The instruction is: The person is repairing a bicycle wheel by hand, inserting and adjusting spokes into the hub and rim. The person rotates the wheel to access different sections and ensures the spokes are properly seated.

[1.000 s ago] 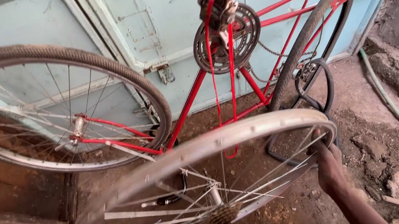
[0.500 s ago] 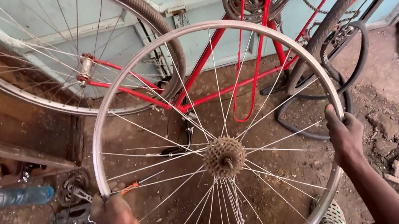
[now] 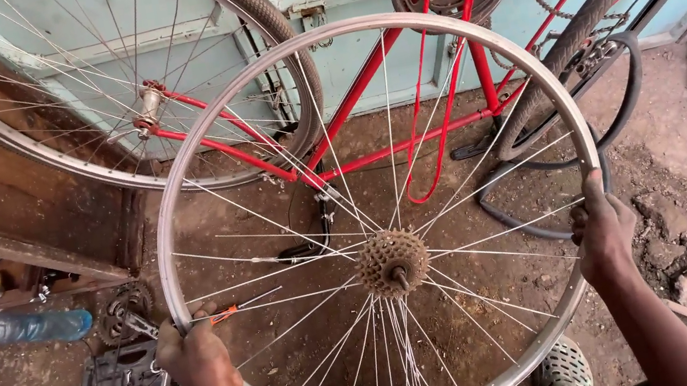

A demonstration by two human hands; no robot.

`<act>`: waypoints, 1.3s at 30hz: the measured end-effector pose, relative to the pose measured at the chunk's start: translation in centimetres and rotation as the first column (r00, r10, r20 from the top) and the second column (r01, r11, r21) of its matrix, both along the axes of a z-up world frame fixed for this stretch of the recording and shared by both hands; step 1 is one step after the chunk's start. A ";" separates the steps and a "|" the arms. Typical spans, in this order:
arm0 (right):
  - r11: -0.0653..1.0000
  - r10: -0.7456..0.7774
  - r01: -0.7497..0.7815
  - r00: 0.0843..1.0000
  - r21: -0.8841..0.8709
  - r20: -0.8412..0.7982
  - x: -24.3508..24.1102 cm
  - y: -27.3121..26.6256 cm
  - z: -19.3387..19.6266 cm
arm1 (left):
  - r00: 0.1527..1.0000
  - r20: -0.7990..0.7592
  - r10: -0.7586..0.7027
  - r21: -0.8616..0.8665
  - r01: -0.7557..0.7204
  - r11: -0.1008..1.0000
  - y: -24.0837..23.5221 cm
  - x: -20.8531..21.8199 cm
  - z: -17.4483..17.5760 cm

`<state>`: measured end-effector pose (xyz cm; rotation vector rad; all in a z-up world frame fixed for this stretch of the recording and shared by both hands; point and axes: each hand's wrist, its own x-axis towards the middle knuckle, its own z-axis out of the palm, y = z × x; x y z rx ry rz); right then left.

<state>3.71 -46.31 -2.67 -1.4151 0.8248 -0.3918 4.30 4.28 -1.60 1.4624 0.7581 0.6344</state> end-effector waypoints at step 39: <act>0.872 0.291 -0.439 0.822 -0.218 -0.489 -0.5 -0.5 3.0 | 0.852 -0.332 -0.406 -0.137 0.382 0.914 2.2 0.0 3.4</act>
